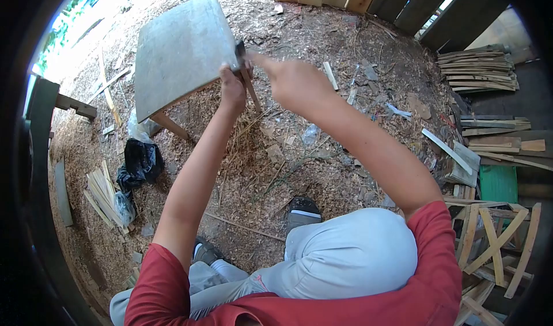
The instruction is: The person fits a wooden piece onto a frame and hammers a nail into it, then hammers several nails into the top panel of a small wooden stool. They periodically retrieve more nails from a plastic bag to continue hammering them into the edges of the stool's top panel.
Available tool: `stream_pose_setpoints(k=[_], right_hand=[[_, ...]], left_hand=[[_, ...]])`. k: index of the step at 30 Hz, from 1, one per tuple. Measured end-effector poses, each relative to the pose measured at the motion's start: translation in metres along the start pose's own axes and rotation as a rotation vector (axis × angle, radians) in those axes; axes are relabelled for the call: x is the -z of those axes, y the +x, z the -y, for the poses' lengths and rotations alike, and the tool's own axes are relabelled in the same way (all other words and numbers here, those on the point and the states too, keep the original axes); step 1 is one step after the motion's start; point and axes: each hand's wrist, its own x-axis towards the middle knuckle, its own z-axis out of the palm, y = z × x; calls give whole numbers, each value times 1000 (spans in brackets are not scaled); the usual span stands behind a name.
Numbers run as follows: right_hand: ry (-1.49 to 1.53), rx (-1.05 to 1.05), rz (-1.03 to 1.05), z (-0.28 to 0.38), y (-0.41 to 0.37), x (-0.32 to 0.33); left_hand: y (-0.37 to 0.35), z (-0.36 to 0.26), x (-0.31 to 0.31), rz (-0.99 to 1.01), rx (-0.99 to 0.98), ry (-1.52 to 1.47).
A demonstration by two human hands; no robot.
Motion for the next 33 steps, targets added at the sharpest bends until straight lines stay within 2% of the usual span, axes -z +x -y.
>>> stream_pose_setpoints(k=[1, 3, 4, 5, 7, 9, 11, 12, 14, 15, 17, 20, 23, 25, 26, 27, 29, 33], right_hand=[[-1, 5, -1, -1, 0, 1], [171, -135, 90, 3, 1, 15], [234, -155, 5, 16, 1, 33], [235, -158, 7, 18, 3, 39], [360, 27, -477, 20, 6, 46], [366, 37, -523, 13, 2, 29], [-44, 37, -79, -3, -6, -7], [-45, 41, -83, 2, -7, -3], [252, -186, 80, 10, -12, 10], [255, -192, 83, 13, -14, 17], [462, -236, -180, 20, -17, 26], [567, -251, -232, 11, -18, 21], [644, -263, -195, 13, -22, 5], [636, -259, -155, 19, -23, -3], [623, -254, -119, 22, -24, -7], [634, -259, -114, 23, -25, -13], [716, -164, -150, 27, -24, -24], [694, -221, -43, 38, -21, -19]], left_hand=[[-5, -1, -1, -3, -5, -1], [-11, -1, -9, -45, 31, 113], [-10, 1, -14, -85, 26, 62], [-9, 0, -13, -85, 30, 62], [-8, -2, -10, -24, 5, 65], [-9, -8, -10, -28, 37, 63], [-14, -14, -8, -32, 65, 66], [-19, -14, -8, 3, 32, 98], [-17, -16, -8, 39, -5, 129], [-18, -16, -5, 42, -1, 111], [-22, -19, 1, 44, 10, 78], [-35, -60, 1, 11, 26, -33], [-46, -80, 21, 4, 40, -18], [-54, -97, 28, -32, 34, -133], [-60, -108, 28, -119, 48, -137], [-65, -114, 31, -125, 56, -128], [-71, -124, 49, -90, -3, -231], [-79, -137, 72, -18, -49, -266]])
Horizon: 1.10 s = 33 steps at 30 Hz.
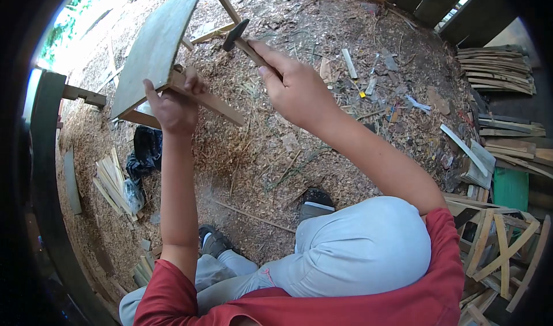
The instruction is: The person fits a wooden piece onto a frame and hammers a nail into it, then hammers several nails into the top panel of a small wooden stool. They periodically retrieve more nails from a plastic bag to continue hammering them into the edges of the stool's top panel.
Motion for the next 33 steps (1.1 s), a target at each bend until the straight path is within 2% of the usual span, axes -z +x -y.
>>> stream_pose_setpoints(k=[1, 6, 9, 11, 14, 20, 23, 33], right_hand=[[1, -17, 26, 0, 2, -2], [33, 37, 21, 0, 5, -14], [60, -12, 97, 0, 7, -19], [42, 86, 38, -3, 7, -25], [76, 97, 46, -1, 9, -28], [41, 32, 120, 4, 10, -27], [56, 104, 50, 1, 10, -30], [128, 49, 59, 2, 5, -20]], left_hand=[[4, -3, 13, 154, -25, -48], [0, -25, 11, 61, -6, -43], [-2, -32, 13, 110, 4, -114], [-4, -35, 12, 98, 6, -102], [-2, -37, 19, 148, -1, -125], [-3, -36, 19, 162, 0, -107], [1, -22, 25, 163, -5, 16], [-18, 48, 15, 68, 77, 138]])
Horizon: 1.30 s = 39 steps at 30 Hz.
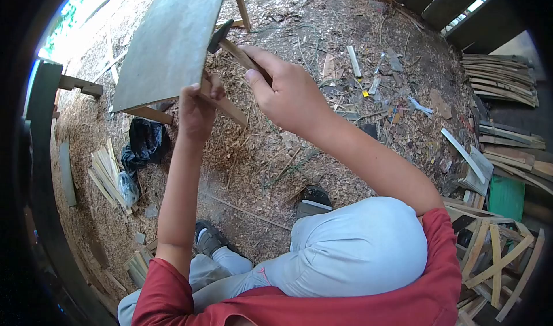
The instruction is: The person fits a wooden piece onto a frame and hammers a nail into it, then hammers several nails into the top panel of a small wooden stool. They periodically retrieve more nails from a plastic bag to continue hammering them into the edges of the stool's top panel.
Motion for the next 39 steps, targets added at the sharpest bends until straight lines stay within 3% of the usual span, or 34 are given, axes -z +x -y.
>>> stream_pose_setpoints(k=[3, 5, 6, 7, 9, 11, 13, 16, 18, 22, 24, 25, 26, 28, 29, 32, 37, 38, 39], right_hand=[[-27, -6, 13, 5, -1, 1], [-58, 14, 51, 12, -1, 3], [-59, 28, 61, 18, 0, 5], [-75, 7, 95, 26, 1, 6], [-90, 2, 150, 41, 5, 6], [-26, 69, 195, 55, 9, -2], [-61, 145, 246, 68, 16, -21], [-155, 72, 526, 114, 18, -62], [-120, 122, 580, 120, 19, -107], [-78, 145, 665, 96, 18, -202], [-114, 149, 647, 77, 22, -251], [-148, 143, 604, 67, 26, -274], [-141, 171, 566, 58, 29, -297], [-122, 170, 504, 50, 33, -337], [-96, 182, 430, 48, 35, -357], [-25, 154, 404, 44, 32, -403], [45, 105, 463, 45, 9, -454], [94, 82, 482, 49, 4, -466], [98, 82, 495, 54, 2, -478]], left_hand=[[-5, 10, 14, 39, 1, 21], [-20, 6, 22, 9, 200, 295], [-37, -26, 5, -37, 283, 615], [-48, -42, 10, -54, 272, 615], [-71, -81, 45, 298, 403, 853], [-94, -144, 73, 530, 697, 921], [-130, -205, 89, 582, 809, 1034], [-194, -260, 118, 247, 726, 852], [-225, -272, 141, -6, 541, 867], [-247, -229, 243, -372, 229, 903], [-229, -192, 302, -438, 180, 1076], [-217, -175, 311, -478, 96, 1280], [-206, -166, 302, -506, 134, 1262], [-201, -130, 315, -358, -83, 1504], [-203, -129, 308, -236, -97, 1647], [-219, -124, 324, -196, -43, 1823], [-271, -146, 407, -1097, -104, 1702], [-278, -151, 418, -1102, -91, 1705], [-285, -160, 423, -1055, 302, 1595]])
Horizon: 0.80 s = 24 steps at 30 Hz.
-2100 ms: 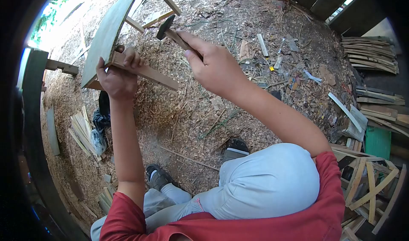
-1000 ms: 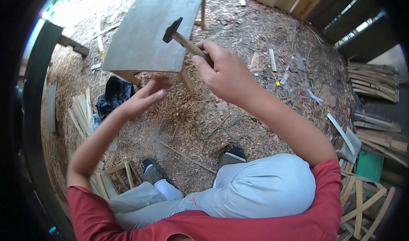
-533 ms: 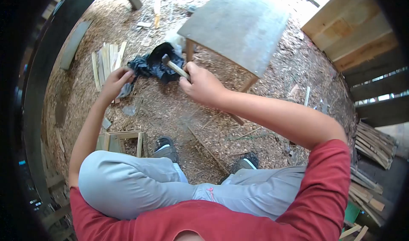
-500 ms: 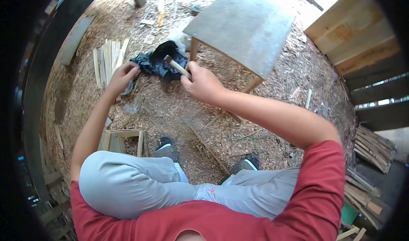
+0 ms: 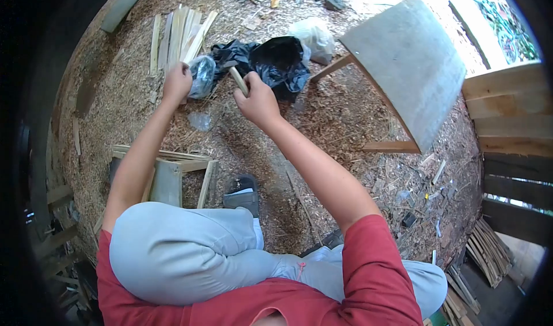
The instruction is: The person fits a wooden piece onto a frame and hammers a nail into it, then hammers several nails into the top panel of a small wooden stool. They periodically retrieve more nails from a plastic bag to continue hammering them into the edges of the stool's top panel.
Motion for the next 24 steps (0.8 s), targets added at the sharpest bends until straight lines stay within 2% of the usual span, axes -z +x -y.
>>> stream_pose_setpoints(k=[1, 2, 4, 5, 7, 8, 10, 11, 14, 15, 16, 18, 24], right_hand=[[-7, -12, 61, 5, 8, -12], [-15, -23, 123, 10, 16, -24], [-50, -32, 176, 16, 36, -52], [34, -10, 165, 16, 45, -68], [125, -2, 176, 8, 64, -98], [126, -1, 185, 2, 75, -108], [-109, -58, 303, -1, 89, -123], [-175, -123, 336, -6, 94, -123], [-297, -197, 245, -18, 97, -117], [-317, -188, 212, -19, 95, -113], [-322, -190, 217, -20, 93, -111], [-358, -192, 189, -22, 86, -107], [-329, -179, 166, -36, 66, -104]], left_hand=[[2, 8, 8, 283, 198, 55], [-2, 13, 12, 278, 213, 58], [-19, 18, 18, 609, -34, 118], [-29, 22, 17, 608, -23, 121], [-45, 36, 6, 542, -265, 122], [-42, 42, 6, 541, -257, 122], [-32, 51, 10, 682, -360, 198], [-27, 58, 15, 696, -415, 144], [-14, 30, 48, 737, -308, 60], [-11, 24, 51, 662, -174, 82], [-8, 31, 44, 665, -170, 77], [-2, 44, 28, 379, -308, 104], [0, 44, 3, 207, -441, 262]])
